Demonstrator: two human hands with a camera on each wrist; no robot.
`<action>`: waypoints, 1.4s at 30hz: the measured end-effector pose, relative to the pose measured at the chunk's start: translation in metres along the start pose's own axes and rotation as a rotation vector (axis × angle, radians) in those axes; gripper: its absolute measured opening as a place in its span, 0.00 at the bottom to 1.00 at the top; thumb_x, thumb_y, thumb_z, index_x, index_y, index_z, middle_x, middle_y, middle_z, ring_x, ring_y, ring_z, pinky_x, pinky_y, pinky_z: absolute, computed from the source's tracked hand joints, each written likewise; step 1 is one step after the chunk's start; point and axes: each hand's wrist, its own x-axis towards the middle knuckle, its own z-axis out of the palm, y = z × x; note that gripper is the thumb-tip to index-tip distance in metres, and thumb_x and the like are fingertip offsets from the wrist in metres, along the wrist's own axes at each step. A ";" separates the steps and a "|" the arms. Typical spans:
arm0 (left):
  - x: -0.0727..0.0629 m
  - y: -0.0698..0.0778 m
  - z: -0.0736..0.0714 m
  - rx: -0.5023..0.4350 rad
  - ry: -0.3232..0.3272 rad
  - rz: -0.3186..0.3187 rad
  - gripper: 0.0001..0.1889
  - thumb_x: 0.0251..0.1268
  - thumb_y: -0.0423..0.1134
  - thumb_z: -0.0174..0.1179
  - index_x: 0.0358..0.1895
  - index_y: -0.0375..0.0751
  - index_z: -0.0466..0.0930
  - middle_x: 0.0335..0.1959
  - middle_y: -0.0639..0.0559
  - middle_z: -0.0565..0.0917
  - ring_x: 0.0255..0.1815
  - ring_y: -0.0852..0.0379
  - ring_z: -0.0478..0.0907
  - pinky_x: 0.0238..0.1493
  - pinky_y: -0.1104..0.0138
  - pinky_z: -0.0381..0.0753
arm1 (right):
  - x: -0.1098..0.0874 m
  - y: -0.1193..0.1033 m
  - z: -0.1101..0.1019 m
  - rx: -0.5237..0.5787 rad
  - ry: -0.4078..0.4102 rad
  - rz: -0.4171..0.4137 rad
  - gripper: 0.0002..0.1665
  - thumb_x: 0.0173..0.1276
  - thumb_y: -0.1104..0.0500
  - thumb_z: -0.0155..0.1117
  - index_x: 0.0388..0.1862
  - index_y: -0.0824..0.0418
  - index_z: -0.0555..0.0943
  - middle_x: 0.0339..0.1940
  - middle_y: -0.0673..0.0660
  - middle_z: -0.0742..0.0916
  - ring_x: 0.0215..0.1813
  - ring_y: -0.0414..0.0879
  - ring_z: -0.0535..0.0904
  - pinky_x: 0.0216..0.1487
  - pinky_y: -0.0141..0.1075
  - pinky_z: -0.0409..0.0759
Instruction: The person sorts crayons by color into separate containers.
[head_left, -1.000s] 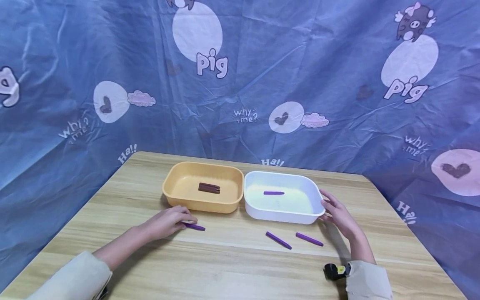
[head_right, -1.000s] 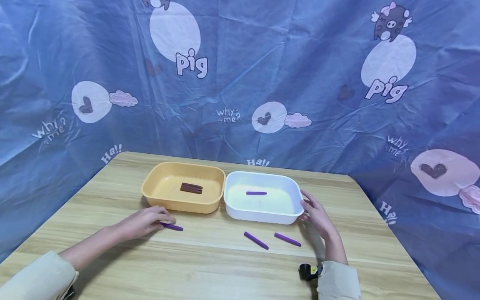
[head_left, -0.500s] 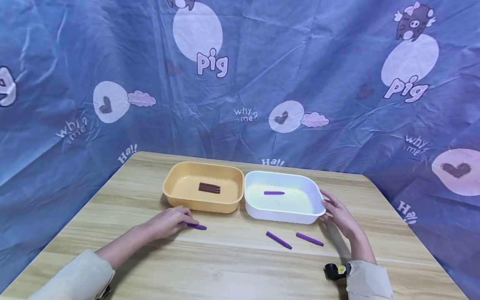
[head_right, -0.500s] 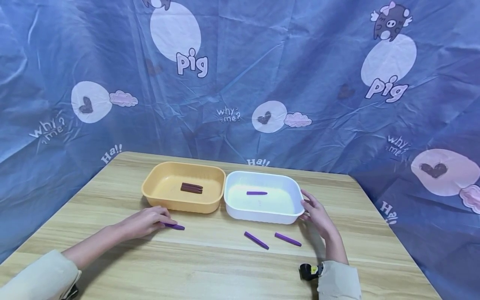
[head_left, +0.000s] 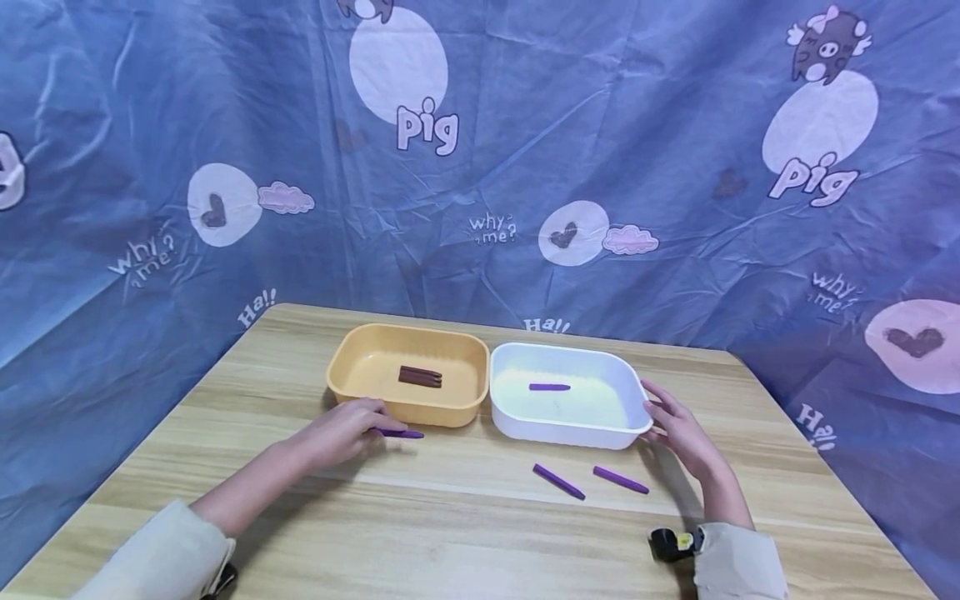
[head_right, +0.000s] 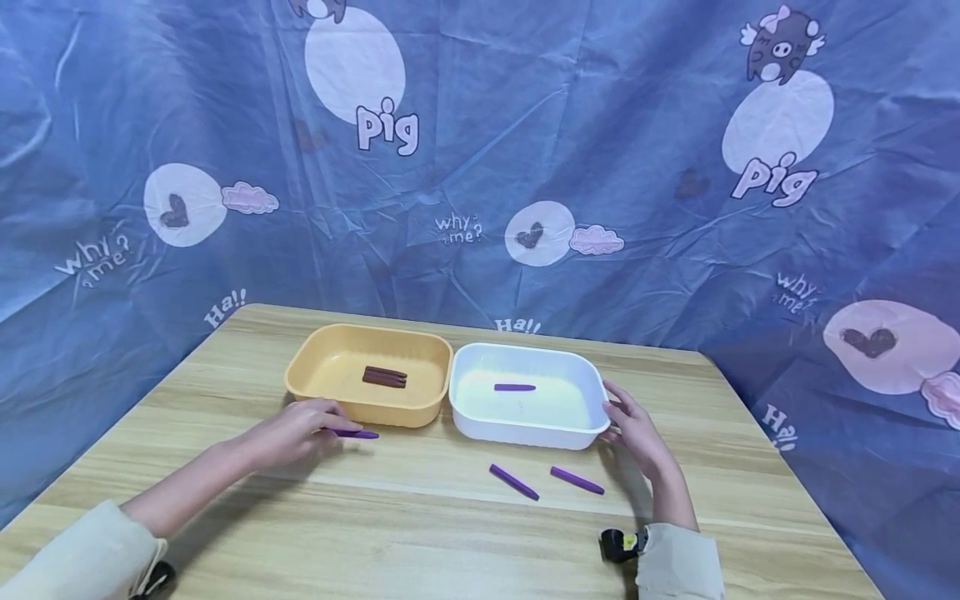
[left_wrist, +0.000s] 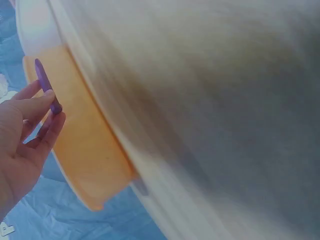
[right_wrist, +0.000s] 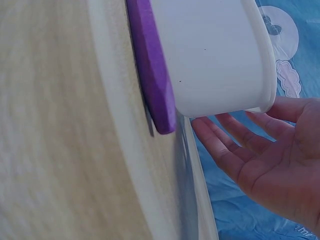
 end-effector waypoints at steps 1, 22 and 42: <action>0.001 0.001 -0.002 0.002 0.002 0.003 0.18 0.47 0.23 0.63 0.45 0.41 0.84 0.28 0.59 0.77 0.30 0.62 0.73 0.32 0.69 0.75 | 0.000 0.000 0.000 -0.001 -0.001 0.001 0.33 0.76 0.56 0.38 0.72 0.67 0.42 0.62 0.77 0.61 0.47 0.41 0.75 0.46 0.33 0.76; 0.052 0.031 -0.006 0.018 0.037 0.027 0.16 0.50 0.25 0.63 0.43 0.44 0.85 0.31 0.54 0.79 0.34 0.58 0.76 0.38 0.67 0.77 | -0.001 -0.002 0.001 -0.001 -0.004 0.011 0.34 0.76 0.54 0.39 0.72 0.68 0.43 0.62 0.76 0.61 0.45 0.38 0.75 0.46 0.34 0.76; 0.124 0.056 0.008 -0.011 -0.024 0.021 0.17 0.53 0.24 0.59 0.46 0.44 0.84 0.34 0.52 0.81 0.37 0.57 0.75 0.41 0.68 0.75 | 0.000 -0.003 0.000 0.007 -0.004 0.009 0.33 0.76 0.55 0.38 0.72 0.67 0.42 0.62 0.77 0.61 0.47 0.41 0.75 0.46 0.33 0.77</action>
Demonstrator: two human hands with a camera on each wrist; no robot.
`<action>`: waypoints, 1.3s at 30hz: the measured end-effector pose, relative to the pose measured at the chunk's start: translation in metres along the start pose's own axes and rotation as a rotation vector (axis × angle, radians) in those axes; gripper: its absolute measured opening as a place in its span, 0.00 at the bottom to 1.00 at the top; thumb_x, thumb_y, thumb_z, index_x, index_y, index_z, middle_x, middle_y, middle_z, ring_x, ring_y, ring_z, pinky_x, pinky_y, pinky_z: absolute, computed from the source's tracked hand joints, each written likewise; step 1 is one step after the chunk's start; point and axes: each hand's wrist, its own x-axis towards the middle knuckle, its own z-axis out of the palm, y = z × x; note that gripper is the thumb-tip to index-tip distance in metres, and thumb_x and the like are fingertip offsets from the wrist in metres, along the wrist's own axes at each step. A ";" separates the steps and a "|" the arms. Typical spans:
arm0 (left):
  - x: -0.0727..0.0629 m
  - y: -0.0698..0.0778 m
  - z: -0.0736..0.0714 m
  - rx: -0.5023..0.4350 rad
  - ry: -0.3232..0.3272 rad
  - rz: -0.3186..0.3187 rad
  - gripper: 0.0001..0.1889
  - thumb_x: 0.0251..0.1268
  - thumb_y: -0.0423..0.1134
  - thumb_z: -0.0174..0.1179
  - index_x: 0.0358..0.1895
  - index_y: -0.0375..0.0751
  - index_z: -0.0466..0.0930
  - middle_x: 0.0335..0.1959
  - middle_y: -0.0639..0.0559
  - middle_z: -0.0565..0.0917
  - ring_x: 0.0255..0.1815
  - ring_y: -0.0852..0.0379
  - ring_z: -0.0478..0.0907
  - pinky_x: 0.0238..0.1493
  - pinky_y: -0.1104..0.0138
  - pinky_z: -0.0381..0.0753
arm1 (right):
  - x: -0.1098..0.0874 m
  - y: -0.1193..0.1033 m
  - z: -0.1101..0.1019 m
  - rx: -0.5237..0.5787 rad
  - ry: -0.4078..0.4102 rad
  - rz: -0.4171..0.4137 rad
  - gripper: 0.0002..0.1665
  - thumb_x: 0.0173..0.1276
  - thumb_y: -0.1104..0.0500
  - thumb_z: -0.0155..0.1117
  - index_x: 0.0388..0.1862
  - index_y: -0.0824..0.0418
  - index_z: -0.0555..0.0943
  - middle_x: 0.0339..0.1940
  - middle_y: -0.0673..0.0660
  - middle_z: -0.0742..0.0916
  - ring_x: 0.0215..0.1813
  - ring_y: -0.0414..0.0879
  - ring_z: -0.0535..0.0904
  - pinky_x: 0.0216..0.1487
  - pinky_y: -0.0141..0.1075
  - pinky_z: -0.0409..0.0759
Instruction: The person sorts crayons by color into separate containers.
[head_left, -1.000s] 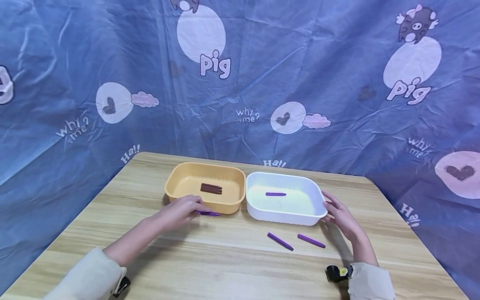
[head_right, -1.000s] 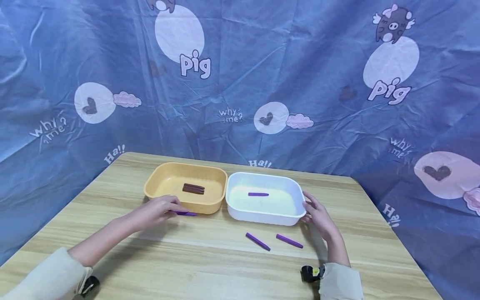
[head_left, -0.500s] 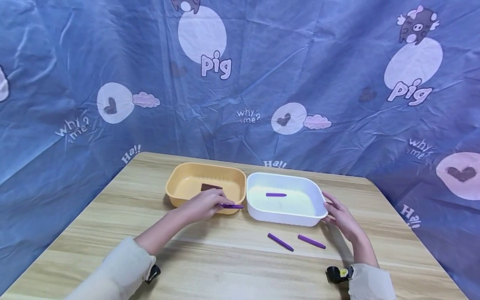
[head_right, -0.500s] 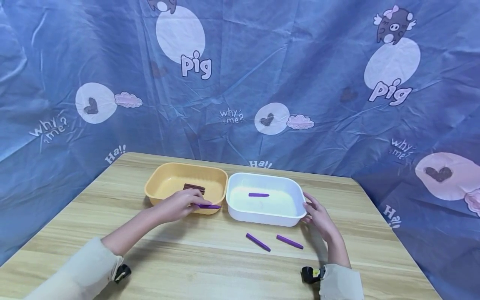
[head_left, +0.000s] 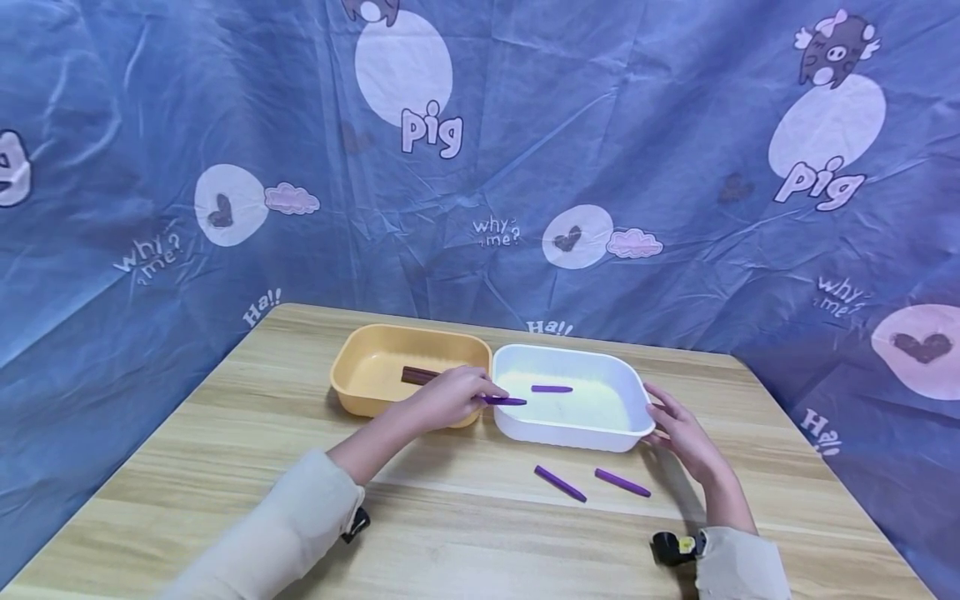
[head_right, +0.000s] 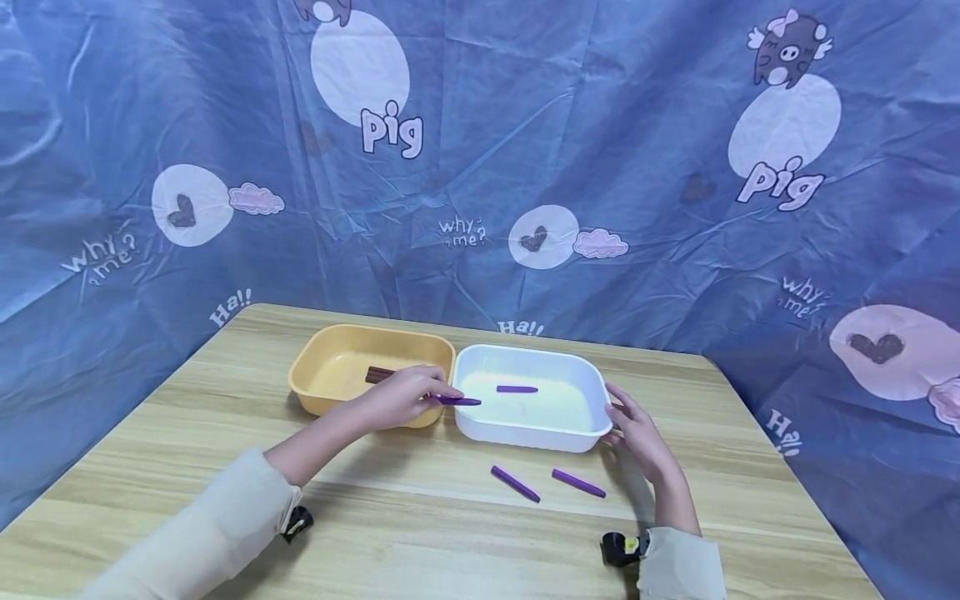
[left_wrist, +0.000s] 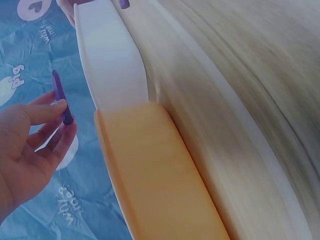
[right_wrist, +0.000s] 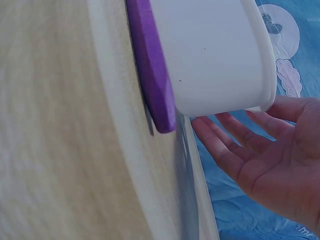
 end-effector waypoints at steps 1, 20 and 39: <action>0.003 0.001 0.001 -0.002 -0.004 -0.002 0.17 0.53 0.24 0.59 0.46 0.44 0.84 0.35 0.52 0.81 0.38 0.57 0.75 0.41 0.68 0.75 | 0.000 0.000 0.000 0.001 0.000 0.000 0.33 0.76 0.55 0.38 0.72 0.67 0.42 0.62 0.77 0.61 0.47 0.41 0.75 0.45 0.33 0.77; 0.052 0.008 0.019 -0.010 -0.063 -0.117 0.17 0.57 0.27 0.59 0.48 0.47 0.83 0.34 0.54 0.79 0.35 0.60 0.72 0.35 0.73 0.72 | -0.001 0.000 0.000 -0.001 -0.001 -0.001 0.34 0.76 0.55 0.38 0.72 0.67 0.42 0.62 0.77 0.61 0.46 0.39 0.76 0.47 0.34 0.77; 0.100 0.004 0.049 0.082 -0.166 -0.150 0.22 0.55 0.22 0.53 0.49 0.48 0.82 0.39 0.54 0.81 0.41 0.59 0.75 0.46 0.73 0.71 | 0.001 0.003 -0.001 0.010 0.011 -0.001 0.34 0.75 0.55 0.40 0.72 0.67 0.43 0.63 0.77 0.61 0.46 0.41 0.76 0.45 0.33 0.77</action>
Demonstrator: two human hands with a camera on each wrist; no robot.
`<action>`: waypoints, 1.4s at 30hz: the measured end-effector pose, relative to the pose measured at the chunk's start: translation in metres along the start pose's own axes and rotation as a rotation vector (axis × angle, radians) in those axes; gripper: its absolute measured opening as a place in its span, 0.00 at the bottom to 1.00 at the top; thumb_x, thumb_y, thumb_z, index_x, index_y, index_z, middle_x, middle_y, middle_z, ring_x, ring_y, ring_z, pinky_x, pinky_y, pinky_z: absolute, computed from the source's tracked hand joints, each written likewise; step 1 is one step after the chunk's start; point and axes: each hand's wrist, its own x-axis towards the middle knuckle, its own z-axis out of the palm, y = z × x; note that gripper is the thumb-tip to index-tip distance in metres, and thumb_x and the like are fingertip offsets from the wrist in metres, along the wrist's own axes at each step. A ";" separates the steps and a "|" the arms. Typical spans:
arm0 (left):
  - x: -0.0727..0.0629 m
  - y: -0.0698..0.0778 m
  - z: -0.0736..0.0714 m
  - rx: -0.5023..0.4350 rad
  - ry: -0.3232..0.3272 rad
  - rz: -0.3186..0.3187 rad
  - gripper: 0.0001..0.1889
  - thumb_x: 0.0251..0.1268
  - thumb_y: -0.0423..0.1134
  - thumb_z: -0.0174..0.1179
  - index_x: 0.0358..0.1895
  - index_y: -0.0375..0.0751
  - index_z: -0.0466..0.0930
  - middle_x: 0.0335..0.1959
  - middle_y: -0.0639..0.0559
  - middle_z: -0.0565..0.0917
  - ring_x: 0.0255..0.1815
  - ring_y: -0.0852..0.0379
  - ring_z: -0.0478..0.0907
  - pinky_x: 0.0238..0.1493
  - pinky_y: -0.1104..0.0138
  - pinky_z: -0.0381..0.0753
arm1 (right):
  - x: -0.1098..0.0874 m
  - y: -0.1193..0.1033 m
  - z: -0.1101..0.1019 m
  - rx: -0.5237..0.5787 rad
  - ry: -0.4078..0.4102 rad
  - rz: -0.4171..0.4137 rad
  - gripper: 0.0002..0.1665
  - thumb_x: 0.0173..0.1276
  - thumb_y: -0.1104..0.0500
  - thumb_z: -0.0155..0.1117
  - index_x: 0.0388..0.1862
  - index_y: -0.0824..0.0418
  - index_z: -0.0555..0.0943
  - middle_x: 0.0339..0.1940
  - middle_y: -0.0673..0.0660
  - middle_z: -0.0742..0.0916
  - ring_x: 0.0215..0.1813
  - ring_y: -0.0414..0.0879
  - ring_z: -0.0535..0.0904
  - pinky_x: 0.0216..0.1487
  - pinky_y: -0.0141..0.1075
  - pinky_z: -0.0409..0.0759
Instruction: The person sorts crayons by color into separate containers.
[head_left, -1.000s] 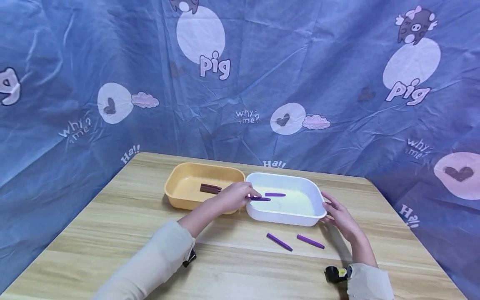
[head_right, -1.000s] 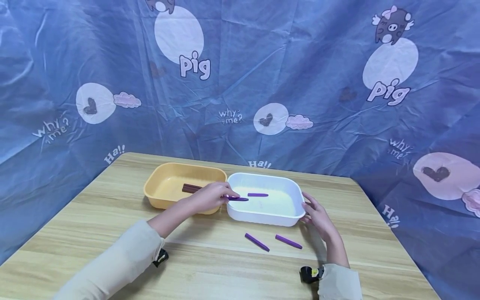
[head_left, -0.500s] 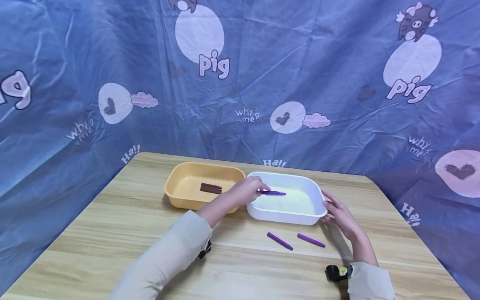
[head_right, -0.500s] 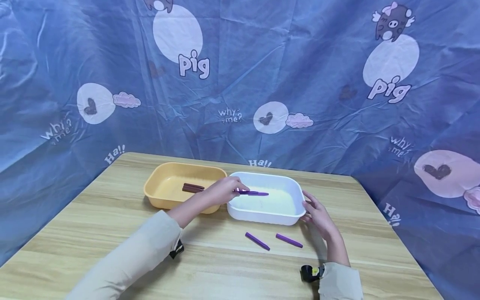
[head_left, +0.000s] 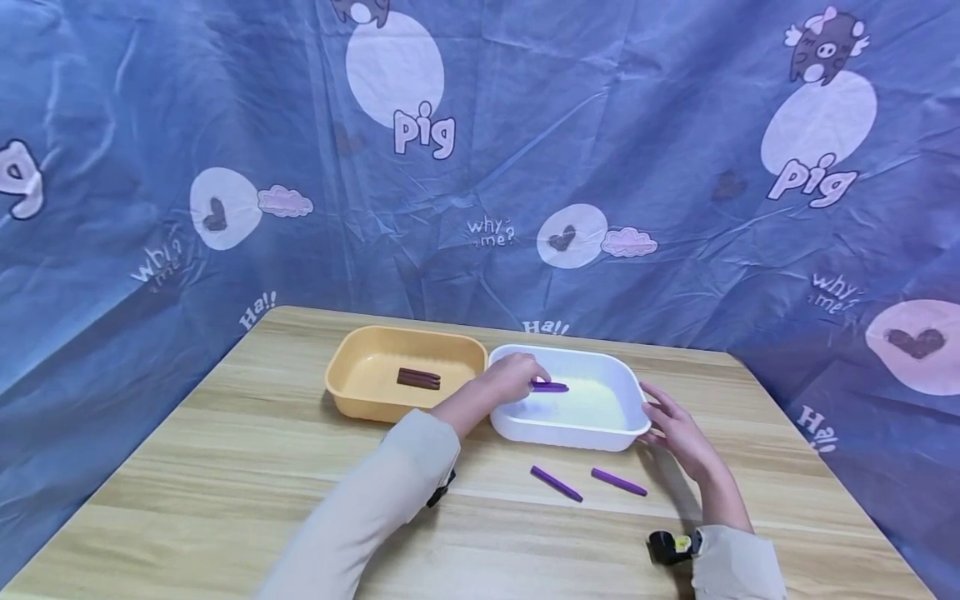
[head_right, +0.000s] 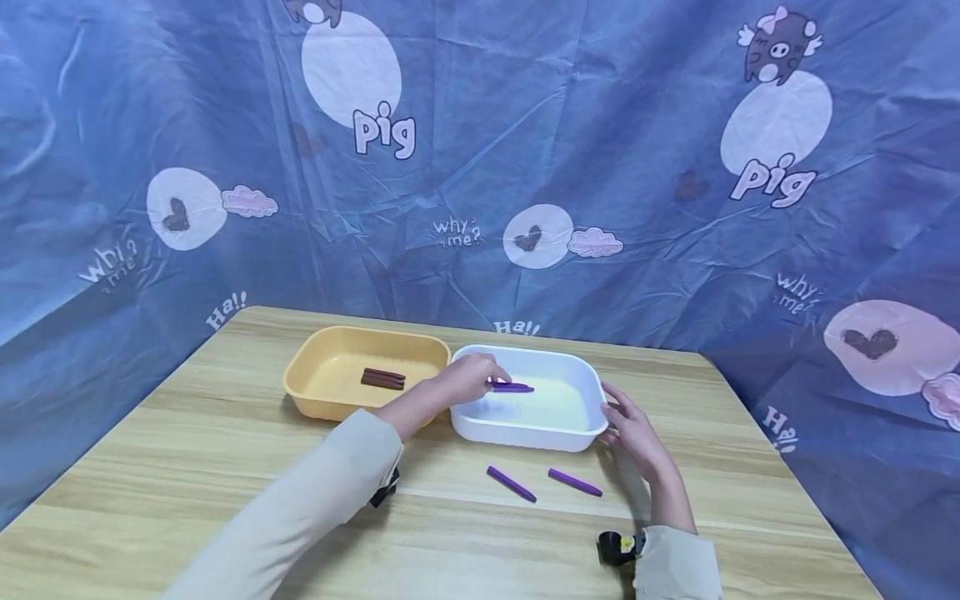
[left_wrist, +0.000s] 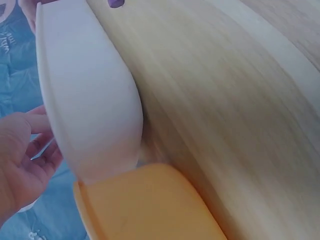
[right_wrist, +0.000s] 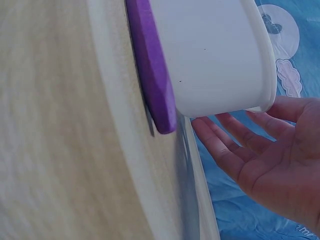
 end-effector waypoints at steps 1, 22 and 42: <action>0.003 0.001 0.002 -0.002 -0.009 -0.007 0.22 0.55 0.22 0.53 0.50 0.48 0.82 0.40 0.54 0.82 0.42 0.59 0.75 0.47 0.73 0.71 | 0.000 0.000 0.000 0.001 -0.001 -0.001 0.34 0.75 0.55 0.40 0.72 0.67 0.43 0.63 0.77 0.60 0.46 0.41 0.76 0.45 0.33 0.77; 0.030 0.006 0.033 0.024 -0.047 -0.159 0.19 0.60 0.27 0.55 0.49 0.52 0.82 0.50 0.57 0.80 0.54 0.58 0.72 0.55 0.73 0.67 | 0.001 0.000 0.003 0.018 -0.003 0.007 0.34 0.76 0.56 0.40 0.73 0.66 0.43 0.63 0.76 0.60 0.47 0.41 0.76 0.46 0.33 0.76; 0.041 0.008 0.046 -0.003 0.006 -0.253 0.07 0.59 0.36 0.59 0.37 0.52 0.85 0.32 0.58 0.79 0.33 0.60 0.71 0.36 0.74 0.71 | 0.001 -0.004 0.003 0.005 0.019 0.014 0.34 0.75 0.56 0.40 0.73 0.66 0.44 0.63 0.77 0.61 0.47 0.42 0.76 0.46 0.34 0.77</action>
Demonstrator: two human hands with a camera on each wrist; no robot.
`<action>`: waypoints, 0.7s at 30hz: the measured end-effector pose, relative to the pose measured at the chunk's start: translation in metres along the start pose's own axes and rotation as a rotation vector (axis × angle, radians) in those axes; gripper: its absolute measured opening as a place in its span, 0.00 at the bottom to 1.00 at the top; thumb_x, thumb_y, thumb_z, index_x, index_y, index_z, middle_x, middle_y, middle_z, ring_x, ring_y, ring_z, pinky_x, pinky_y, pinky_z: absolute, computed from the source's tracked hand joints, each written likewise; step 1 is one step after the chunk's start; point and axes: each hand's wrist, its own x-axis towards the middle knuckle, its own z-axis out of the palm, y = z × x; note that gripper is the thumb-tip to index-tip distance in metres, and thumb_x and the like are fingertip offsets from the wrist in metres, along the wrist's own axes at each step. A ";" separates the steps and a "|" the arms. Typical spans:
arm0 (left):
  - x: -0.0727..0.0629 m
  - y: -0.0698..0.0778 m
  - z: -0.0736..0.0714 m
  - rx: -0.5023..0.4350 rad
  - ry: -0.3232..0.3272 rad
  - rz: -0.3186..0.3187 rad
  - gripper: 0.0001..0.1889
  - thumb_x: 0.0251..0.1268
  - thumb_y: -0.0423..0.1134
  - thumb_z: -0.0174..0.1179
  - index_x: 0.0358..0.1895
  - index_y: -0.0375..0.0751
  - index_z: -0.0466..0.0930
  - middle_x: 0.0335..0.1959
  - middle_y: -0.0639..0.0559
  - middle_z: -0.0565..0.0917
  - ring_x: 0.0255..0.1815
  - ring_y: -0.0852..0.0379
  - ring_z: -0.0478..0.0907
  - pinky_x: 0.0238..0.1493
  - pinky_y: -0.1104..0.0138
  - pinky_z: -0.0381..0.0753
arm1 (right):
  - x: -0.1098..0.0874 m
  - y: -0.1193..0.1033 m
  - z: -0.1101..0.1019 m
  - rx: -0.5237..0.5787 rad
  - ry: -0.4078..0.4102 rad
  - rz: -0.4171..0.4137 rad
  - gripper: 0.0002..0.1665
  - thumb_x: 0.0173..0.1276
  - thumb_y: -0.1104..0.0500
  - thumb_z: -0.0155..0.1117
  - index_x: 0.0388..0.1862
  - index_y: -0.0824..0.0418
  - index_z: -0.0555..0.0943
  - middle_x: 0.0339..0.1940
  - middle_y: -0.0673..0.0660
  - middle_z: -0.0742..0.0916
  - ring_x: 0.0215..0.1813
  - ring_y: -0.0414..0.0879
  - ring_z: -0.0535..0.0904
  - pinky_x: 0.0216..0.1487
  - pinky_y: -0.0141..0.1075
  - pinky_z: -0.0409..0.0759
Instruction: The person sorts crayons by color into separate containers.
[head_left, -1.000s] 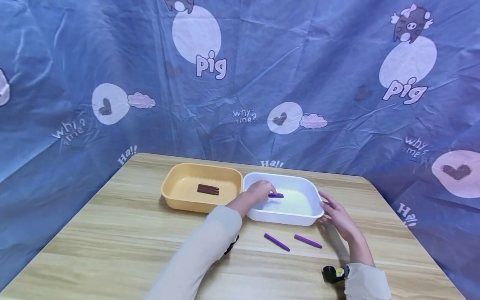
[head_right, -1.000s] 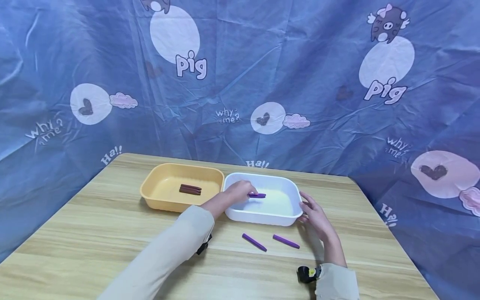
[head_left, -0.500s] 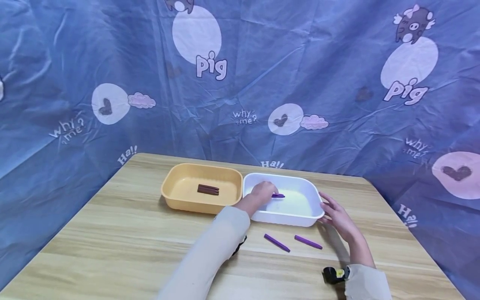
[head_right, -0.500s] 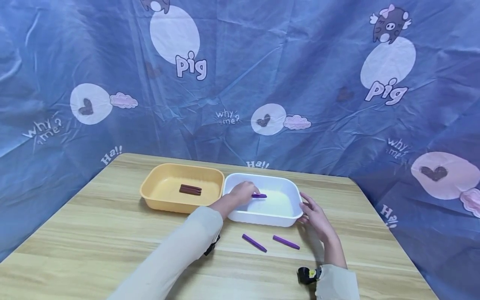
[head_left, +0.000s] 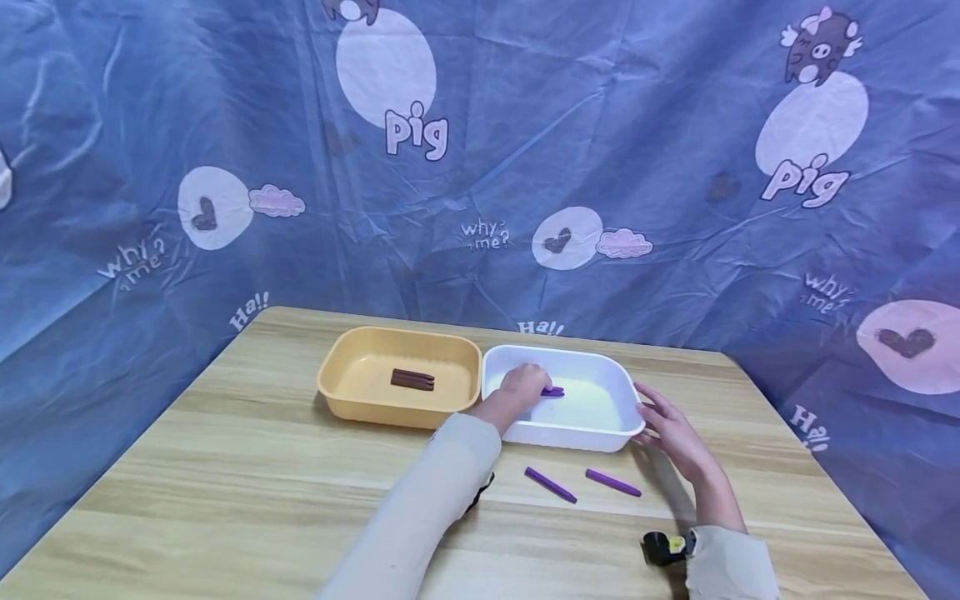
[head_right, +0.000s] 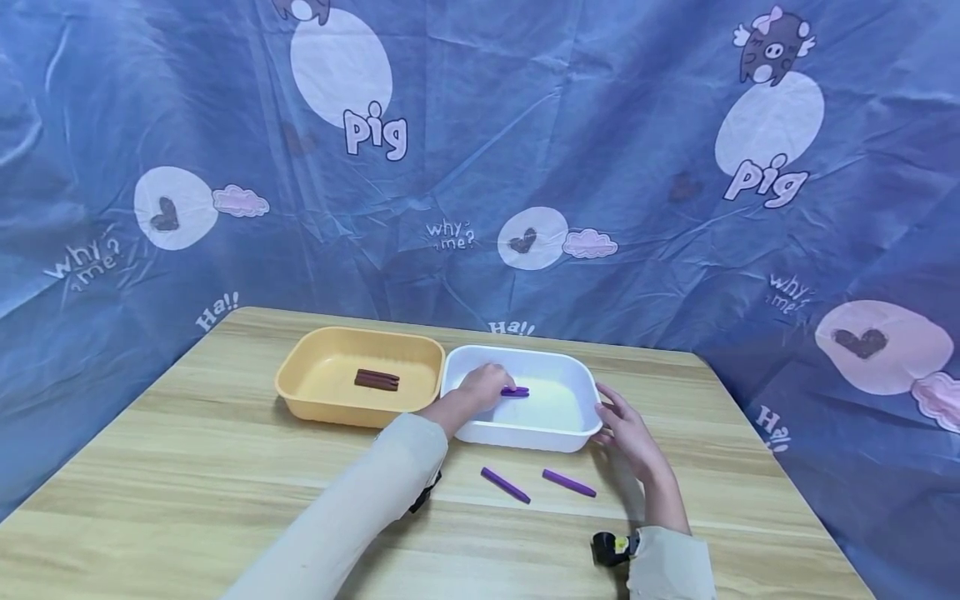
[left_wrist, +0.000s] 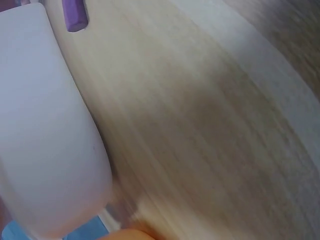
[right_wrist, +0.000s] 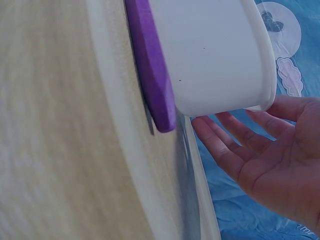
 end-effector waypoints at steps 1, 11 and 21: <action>0.000 0.000 0.001 -0.007 0.004 -0.003 0.06 0.59 0.37 0.60 0.35 0.51 0.85 0.31 0.57 0.78 0.32 0.60 0.71 0.34 0.73 0.71 | 0.000 0.001 0.000 0.000 0.000 0.001 0.34 0.75 0.56 0.40 0.72 0.66 0.44 0.63 0.77 0.61 0.47 0.42 0.76 0.46 0.34 0.77; -0.017 -0.008 -0.017 0.064 0.025 0.117 0.15 0.61 0.32 0.58 0.49 0.50 0.82 0.41 0.54 0.78 0.43 0.57 0.73 0.43 0.72 0.73 | -0.002 0.002 -0.002 0.008 -0.020 0.004 0.34 0.76 0.56 0.39 0.73 0.66 0.42 0.63 0.77 0.60 0.48 0.43 0.75 0.46 0.32 0.76; -0.060 -0.015 -0.048 0.031 0.140 0.368 0.14 0.57 0.38 0.64 0.48 0.48 0.83 0.39 0.53 0.79 0.42 0.57 0.73 0.39 0.73 0.73 | 0.000 0.003 -0.005 -0.001 -0.031 -0.016 0.34 0.76 0.56 0.40 0.72 0.67 0.43 0.58 0.68 0.66 0.42 0.34 0.76 0.45 0.32 0.77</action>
